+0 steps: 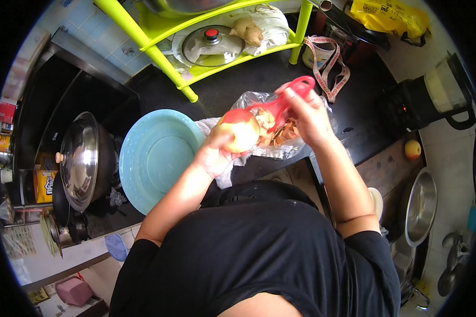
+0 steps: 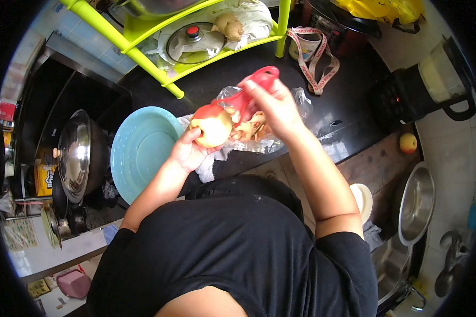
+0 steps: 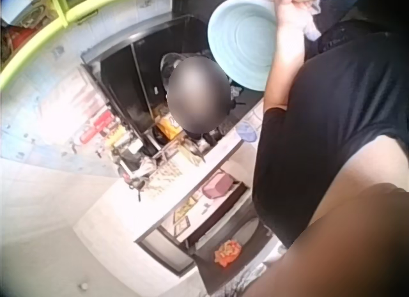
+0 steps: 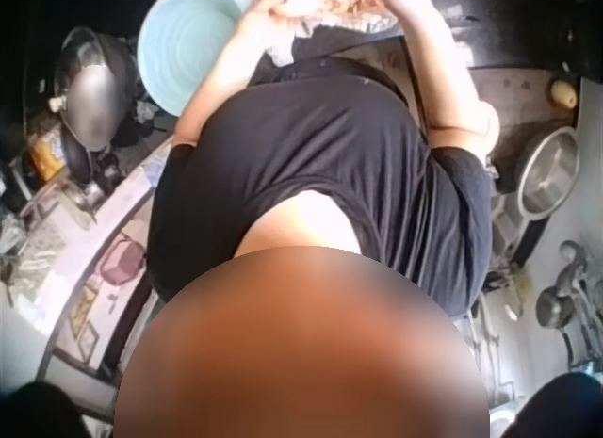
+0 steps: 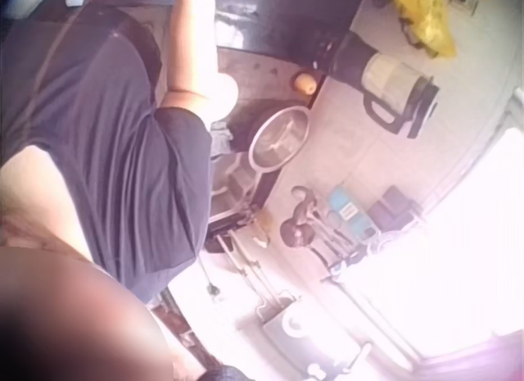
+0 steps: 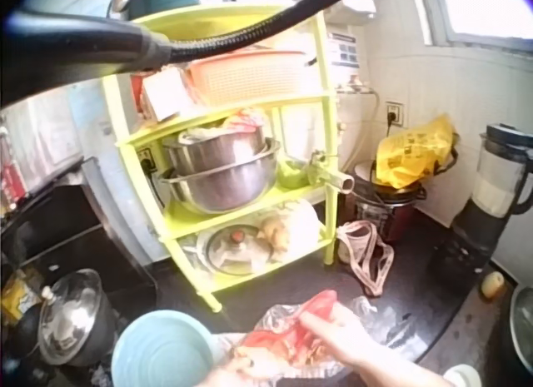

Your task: The person washes a cloth and an apple in a kitchen sink, then peels the apple with a peeler and slices it with a knife on a cutting board. The apple peels are collected in a plastic bag, and the apple slices are placed into a white bowl.

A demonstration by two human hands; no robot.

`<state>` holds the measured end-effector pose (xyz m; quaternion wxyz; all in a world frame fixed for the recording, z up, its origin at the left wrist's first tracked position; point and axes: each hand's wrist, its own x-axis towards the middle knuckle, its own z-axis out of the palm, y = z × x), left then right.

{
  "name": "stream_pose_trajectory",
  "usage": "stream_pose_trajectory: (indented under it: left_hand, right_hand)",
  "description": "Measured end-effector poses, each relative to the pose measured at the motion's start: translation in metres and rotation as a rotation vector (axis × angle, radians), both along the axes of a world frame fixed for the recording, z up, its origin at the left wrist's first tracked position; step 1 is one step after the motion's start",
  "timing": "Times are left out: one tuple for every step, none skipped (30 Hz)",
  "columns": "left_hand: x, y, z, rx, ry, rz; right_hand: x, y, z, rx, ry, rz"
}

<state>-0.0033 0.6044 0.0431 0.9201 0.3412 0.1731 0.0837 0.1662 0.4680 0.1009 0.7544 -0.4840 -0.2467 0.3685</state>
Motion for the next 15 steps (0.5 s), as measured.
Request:
stream_pose_trajectory:
  left_hand:
    - [0.002, -0.002, 0.007, 0.031, -0.027, -0.043]
    - [0.004, -0.004, 0.012, 0.061, -0.055, -0.085]
    - [0.004, -0.006, 0.013, 0.06, -0.074, -0.097]
    - [0.004, -0.007, 0.015, 0.059, -0.095, -0.109]
    - [0.004, -0.008, 0.017, 0.057, -0.115, -0.119]
    - [0.004, -0.009, 0.019, 0.053, -0.114, -0.121]
    - [0.005, -0.012, 0.024, 0.071, -0.129, -0.099]
    - [0.008, -0.016, 0.031, 0.089, -0.144, -0.076]
    - [0.009, -0.019, 0.034, 0.107, -0.159, -0.054]
    - [0.007, -0.019, 0.035, 0.089, -0.174, -0.057]
    - [0.004, -0.018, 0.035, 0.073, -0.192, -0.065]
    - [0.001, -0.016, 0.035, 0.053, -0.209, -0.08]
    - [0.001, -0.011, 0.034, 0.081, -0.203, -0.109]
    - [0.002, -0.004, 0.033, 0.109, -0.198, -0.14]
    - [0.005, 0.0, 0.032, 0.138, -0.193, -0.171]
  right_hand:
    - [-0.006, 0.002, 0.004, -0.005, -0.056, 0.072]
    - [-0.008, 0.004, -0.001, 0.031, -0.122, 0.123]
    - [-0.006, 0.005, -0.002, 0.038, -0.2, 0.193]
    - [-0.004, 0.006, -0.004, 0.035, -0.124, 0.202]
    - [-0.002, 0.007, -0.006, 0.032, -0.048, 0.211]
    - [0.0, 0.008, -0.01, 0.047, 0.013, 0.197]
    - [0.004, 0.01, -0.016, 0.061, 0.075, 0.181]
    - [0.008, 0.011, -0.023, 0.075, 0.137, 0.166]
    - [0.015, 0.014, -0.034, 0.081, 0.162, 0.1]
    - [0.026, 0.013, -0.044, -0.044, 0.115, 0.028]
    - [0.039, 0.01, -0.055, -0.167, 0.066, -0.049]
    - [0.047, 0.005, -0.069, -0.238, 0.109, -0.105]
    - [0.047, 0.011, -0.078, -0.395, -0.129, -0.27]
    - [0.051, 0.007, -0.083, -0.503, -0.381, -0.305]
    - [0.054, 0.003, -0.086, -0.607, -0.634, -0.339]
